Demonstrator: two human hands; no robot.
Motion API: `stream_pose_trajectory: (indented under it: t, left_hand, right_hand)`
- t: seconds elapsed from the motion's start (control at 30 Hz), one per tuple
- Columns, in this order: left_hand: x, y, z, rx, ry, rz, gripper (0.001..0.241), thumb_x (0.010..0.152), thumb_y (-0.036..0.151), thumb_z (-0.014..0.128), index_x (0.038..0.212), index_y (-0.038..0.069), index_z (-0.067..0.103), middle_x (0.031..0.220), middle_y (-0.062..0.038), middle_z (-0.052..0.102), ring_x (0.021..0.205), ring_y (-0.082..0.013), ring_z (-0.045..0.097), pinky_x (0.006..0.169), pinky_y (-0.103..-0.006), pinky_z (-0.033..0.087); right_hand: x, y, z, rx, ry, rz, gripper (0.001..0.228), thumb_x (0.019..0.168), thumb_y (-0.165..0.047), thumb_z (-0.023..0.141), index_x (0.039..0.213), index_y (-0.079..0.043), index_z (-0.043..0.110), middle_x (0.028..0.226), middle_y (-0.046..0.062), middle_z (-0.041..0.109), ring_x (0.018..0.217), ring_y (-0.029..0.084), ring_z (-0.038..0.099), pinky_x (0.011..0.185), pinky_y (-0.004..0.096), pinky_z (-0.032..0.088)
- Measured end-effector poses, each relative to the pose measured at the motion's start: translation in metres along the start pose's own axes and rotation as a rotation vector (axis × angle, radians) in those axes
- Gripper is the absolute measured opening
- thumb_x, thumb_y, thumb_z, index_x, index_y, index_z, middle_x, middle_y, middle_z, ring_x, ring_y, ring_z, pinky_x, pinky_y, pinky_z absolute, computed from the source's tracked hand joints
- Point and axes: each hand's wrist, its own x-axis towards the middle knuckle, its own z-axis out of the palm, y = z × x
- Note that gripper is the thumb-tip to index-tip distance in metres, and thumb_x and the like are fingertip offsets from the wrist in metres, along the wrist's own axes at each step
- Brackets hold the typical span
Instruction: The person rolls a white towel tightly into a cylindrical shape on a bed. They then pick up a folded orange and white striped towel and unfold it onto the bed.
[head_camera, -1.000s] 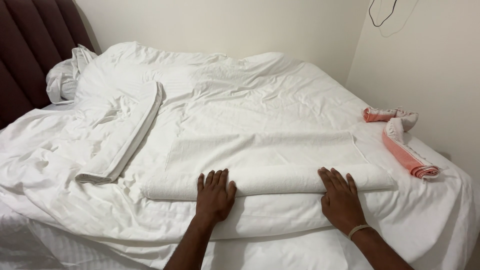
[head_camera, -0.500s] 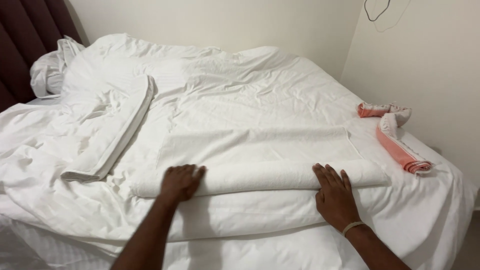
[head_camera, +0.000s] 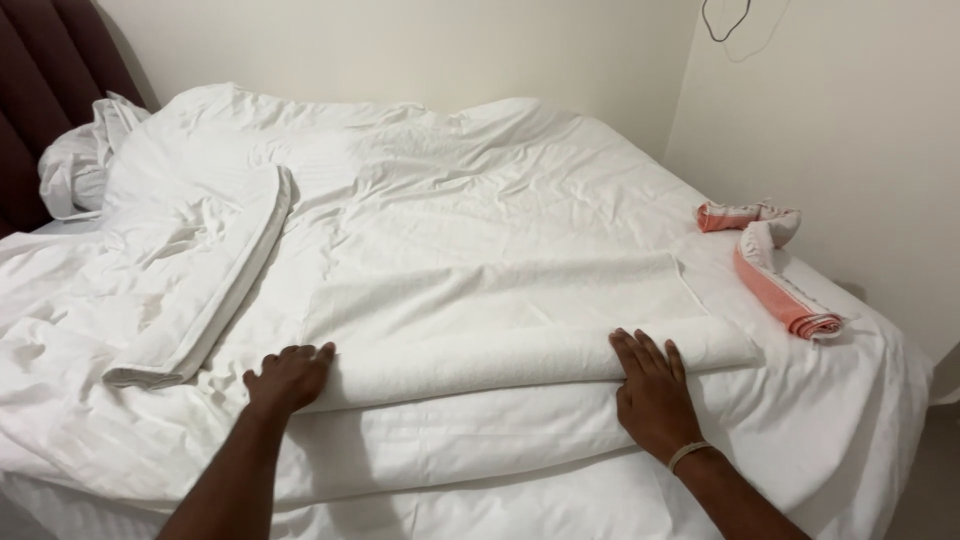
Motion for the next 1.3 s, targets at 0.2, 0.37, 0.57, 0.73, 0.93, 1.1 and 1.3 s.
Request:
stream_pose_trajectory:
  t: [0.2,0.37,0.57,0.73,0.93,1.1,1.3]
  left_hand:
    - [0.021,-0.051,-0.004,-0.754,0.397,-0.202,0.046,0.107,0.034,0.041,0.136,0.013,0.070,0.136,-0.020,0.066,0.120,-0.0418,0.063,0.105,-0.0541,0.047]
    - [-0.021,-0.077,0.031,-0.993,0.774,-0.265,0.031,0.100,0.022,0.064,0.116,-0.002,0.076,0.111,-0.022,0.076,0.103,-0.0354,0.071,0.095,-0.0443,0.053]
    - [-0.071,-0.057,0.055,-1.003,0.751,-0.088,0.034,0.095,0.018,0.068,0.124,0.001,0.073,0.114,-0.018,0.075,0.102,-0.0296,0.071,0.092,-0.0401,0.053]
    - [-0.083,-0.047,0.044,-0.975,0.736,-0.152,0.036,0.094,0.022,0.076,0.122,-0.001,0.071,0.115,-0.019,0.074,0.104,-0.0292,0.071,0.092,-0.0385,0.053]
    - [-0.094,-0.046,0.052,-0.911,0.740,-0.097,0.030,0.095,0.020,0.075,0.116,-0.002,0.074,0.100,-0.018,0.076,0.091,-0.0296,0.073,0.084,-0.0389,0.056]
    - [-0.079,-0.054,0.053,-0.892,0.814,-0.006,0.026,0.097,0.021,0.074,0.106,-0.003,0.074,0.097,-0.016,0.075,0.085,-0.0260,0.071,0.080,-0.0385,0.055]
    - [-0.076,-0.054,0.059,-0.814,0.796,-0.065,0.026,0.099,0.021,0.076,0.108,-0.003,0.075,0.098,-0.017,0.075,0.087,-0.0291,0.068,0.081,-0.0412,0.053]
  right_hand:
    - [0.000,0.001,0.002,-0.022,-0.013,0.009,0.072,0.081,-0.008,0.052,0.152,-0.010,0.038,0.157,0.007,0.042,0.150,0.023,0.030,0.126,0.049,0.011]
    - [0.002,-0.007,0.005,-0.007,0.002,0.037,0.071,0.080,-0.008,0.053,0.151,-0.010,0.040,0.156,0.007,0.043,0.150,0.023,0.031,0.127,0.051,0.011]
    - [0.006,0.004,0.010,-0.048,0.038,0.014,0.071,0.080,-0.008,0.054,0.150,-0.009,0.042,0.155,0.009,0.046,0.150,0.025,0.033,0.126,0.052,0.012]
    - [0.013,0.024,-0.001,-0.034,0.065,0.032,0.072,0.077,-0.011,0.059,0.148,-0.010,0.046,0.152,0.009,0.048,0.148,0.027,0.034,0.125,0.056,0.012]
    - [0.005,0.034,-0.003,-0.121,0.027,0.144,0.076,0.076,-0.002,0.060,0.148,-0.021,0.049,0.154,-0.003,0.051,0.151,0.022,0.036,0.127,0.060,0.008]
    - [-0.001,0.033,-0.001,-0.099,0.084,0.149,0.077,0.076,0.003,0.059,0.148,-0.021,0.049,0.154,-0.004,0.051,0.151,0.022,0.036,0.129,0.059,0.007]
    - [0.001,0.030,-0.006,-0.113,0.050,0.162,0.078,0.075,0.003,0.059,0.149,-0.021,0.048,0.154,-0.005,0.050,0.151,0.021,0.034,0.128,0.057,0.007]
